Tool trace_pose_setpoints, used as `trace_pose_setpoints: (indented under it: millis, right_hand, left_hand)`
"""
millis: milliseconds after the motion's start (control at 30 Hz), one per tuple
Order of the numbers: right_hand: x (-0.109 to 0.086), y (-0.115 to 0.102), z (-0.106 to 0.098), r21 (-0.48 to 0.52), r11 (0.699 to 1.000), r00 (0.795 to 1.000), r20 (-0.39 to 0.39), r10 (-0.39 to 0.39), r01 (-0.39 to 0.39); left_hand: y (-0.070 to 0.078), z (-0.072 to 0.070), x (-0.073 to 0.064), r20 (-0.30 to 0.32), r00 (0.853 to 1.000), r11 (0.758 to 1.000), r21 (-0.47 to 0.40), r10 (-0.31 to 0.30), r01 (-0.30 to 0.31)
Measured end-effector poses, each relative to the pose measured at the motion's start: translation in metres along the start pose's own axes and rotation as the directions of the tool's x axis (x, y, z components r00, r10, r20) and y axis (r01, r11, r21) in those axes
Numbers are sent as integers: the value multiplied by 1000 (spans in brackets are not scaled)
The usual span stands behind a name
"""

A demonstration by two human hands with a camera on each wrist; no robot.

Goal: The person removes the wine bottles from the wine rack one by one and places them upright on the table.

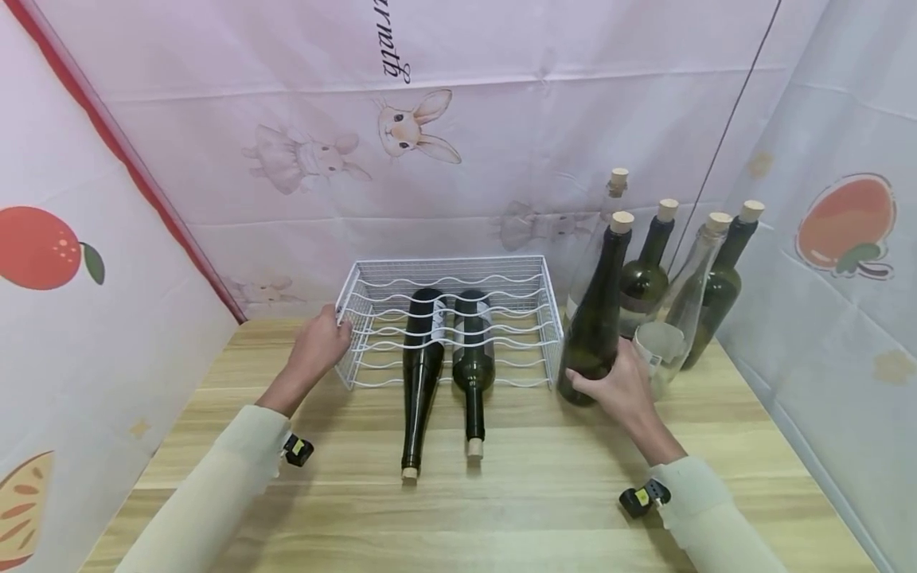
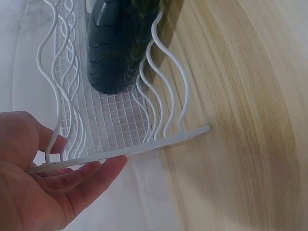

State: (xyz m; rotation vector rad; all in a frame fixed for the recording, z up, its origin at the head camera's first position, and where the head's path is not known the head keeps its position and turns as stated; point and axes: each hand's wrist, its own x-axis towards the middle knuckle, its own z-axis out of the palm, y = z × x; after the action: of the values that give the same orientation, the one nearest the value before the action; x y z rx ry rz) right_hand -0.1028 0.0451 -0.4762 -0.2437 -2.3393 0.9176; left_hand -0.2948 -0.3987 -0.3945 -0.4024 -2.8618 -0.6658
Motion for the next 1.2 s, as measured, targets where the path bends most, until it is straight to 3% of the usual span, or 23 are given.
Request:
trace_pose_setpoints:
  millis: [500, 767, 1200]
  right_hand:
    - [10, -7, -4, -29, 999, 990, 133, 48, -44]
    - [15, -9, -15, -80, 991, 958, 255, 128, -111]
    - [21, -6, -20, -103, 988, 930, 338, 142, -113]
  left_hand:
    - [1, 1, -1, 4, 1000, 1000, 2, -7, 7]
    - [3, 3, -1, 17, 1000, 1000, -16, -19, 19]
    - [1, -1, 0, 38, 999, 999, -45, -22, 23]
